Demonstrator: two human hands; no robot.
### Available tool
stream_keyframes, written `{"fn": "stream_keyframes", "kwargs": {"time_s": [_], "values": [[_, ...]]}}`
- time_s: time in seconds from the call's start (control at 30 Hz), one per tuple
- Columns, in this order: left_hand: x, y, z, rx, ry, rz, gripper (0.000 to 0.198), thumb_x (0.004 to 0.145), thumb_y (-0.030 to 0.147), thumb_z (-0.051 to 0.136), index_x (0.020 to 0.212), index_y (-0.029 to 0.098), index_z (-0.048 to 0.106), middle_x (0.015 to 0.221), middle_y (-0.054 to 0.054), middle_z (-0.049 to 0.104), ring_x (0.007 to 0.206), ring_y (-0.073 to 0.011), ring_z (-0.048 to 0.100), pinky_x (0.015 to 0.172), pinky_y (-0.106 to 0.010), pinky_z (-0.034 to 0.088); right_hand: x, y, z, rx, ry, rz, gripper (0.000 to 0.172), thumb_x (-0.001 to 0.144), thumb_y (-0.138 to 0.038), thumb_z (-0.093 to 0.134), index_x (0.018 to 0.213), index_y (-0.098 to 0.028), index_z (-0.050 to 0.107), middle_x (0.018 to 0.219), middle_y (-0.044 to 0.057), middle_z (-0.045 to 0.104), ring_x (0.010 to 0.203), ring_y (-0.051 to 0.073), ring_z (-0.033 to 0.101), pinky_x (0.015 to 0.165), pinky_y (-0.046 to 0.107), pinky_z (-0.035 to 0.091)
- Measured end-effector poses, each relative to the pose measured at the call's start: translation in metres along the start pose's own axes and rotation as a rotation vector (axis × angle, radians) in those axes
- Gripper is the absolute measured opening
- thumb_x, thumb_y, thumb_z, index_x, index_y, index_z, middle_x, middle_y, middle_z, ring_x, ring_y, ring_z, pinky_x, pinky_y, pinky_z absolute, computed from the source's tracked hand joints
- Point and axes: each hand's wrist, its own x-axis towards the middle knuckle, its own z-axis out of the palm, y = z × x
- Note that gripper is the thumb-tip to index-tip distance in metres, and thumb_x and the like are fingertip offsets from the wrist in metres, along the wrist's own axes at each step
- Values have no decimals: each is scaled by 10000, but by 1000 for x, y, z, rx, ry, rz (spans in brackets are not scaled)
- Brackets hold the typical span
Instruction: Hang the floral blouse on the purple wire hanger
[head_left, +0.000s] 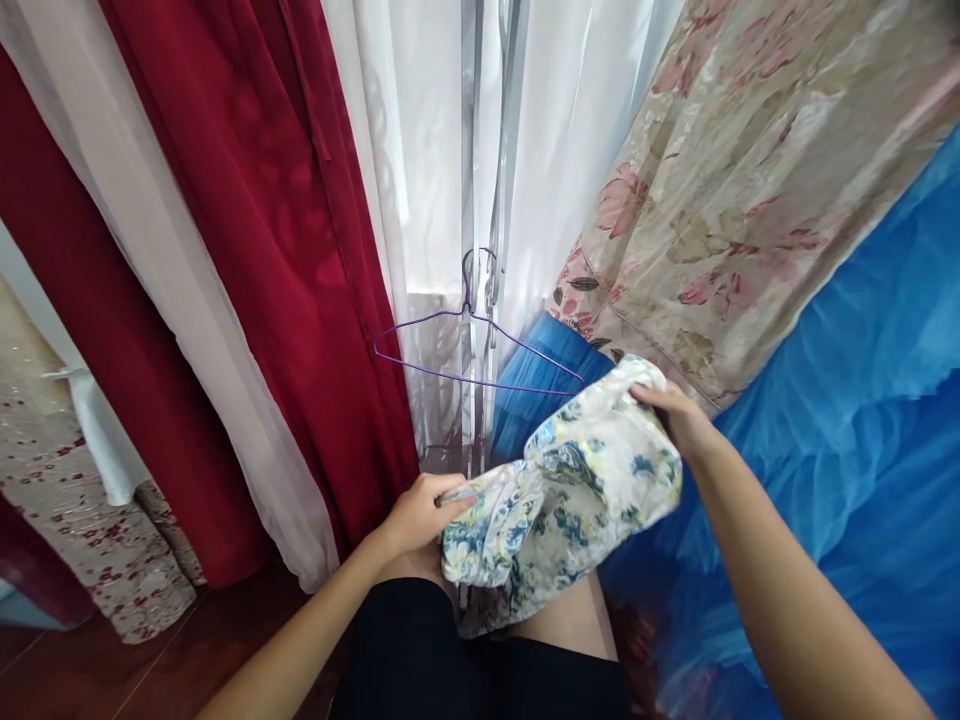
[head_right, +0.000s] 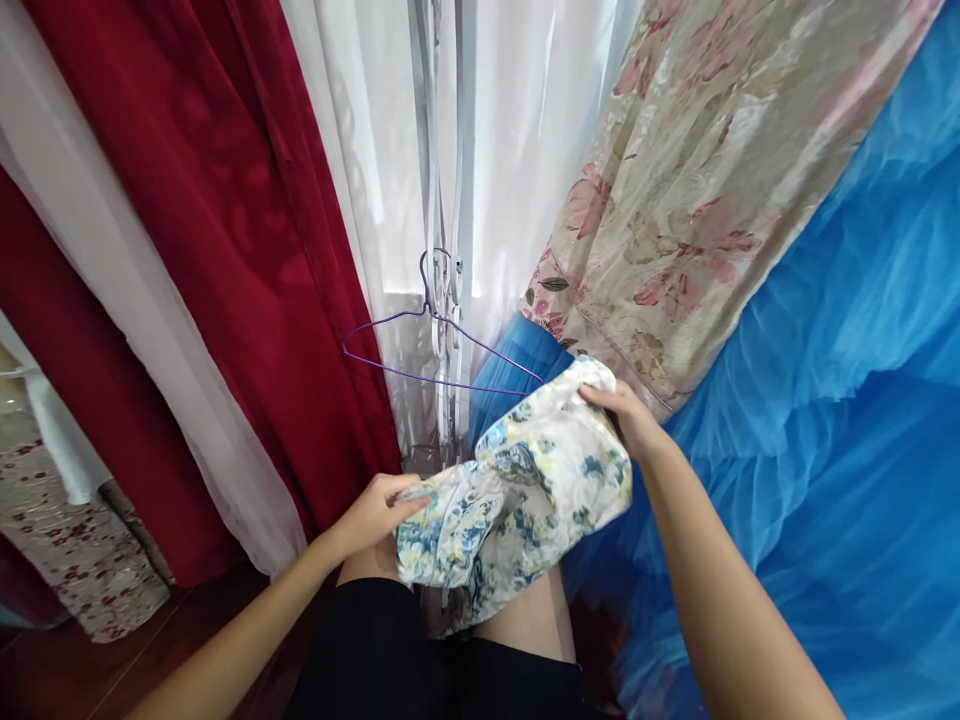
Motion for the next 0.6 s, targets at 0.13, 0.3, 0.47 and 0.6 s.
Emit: {"fn": "stream_keyframes", "kwargs": {"time_s": [0.13,0.3,0.47,0.6], "values": [[15,25,-35,37,26,50,434,947,473,574,645,175,482,634,26,398,607,-117,376,573,-246,301,63,-8,46,-44,-117,-29,378,597,-423,929,803,-164,746,708,42,762,573,185,670,535,278,535],[28,14,-75,25,275,12,337,946,470,569,753,194,569,673,16,488,632,-148,453,589,-251,342,68,-13,108,-142,-387,28,385,624,-444,922,767,-127,757,691,62,758,550,167,656,511,248,508],[43,-43,-145,470,157,47,220,923,318,504,952,241,708,910,-49,705,919,-244,610,940,-359,415,45,-20,114,-158,-428,19,362,591,-414,934,746,-123,782,723,72,772,601,174,680,552,254,527],[68,-57,-203,720,153,27,290,826,176,446,962,254,691,1022,-62,718,1047,-265,571,1031,-406,359,37,-24,114,-206,-392,6,351,591,-417,929,746,-132,794,720,61,771,585,169,663,517,253,504]]}}
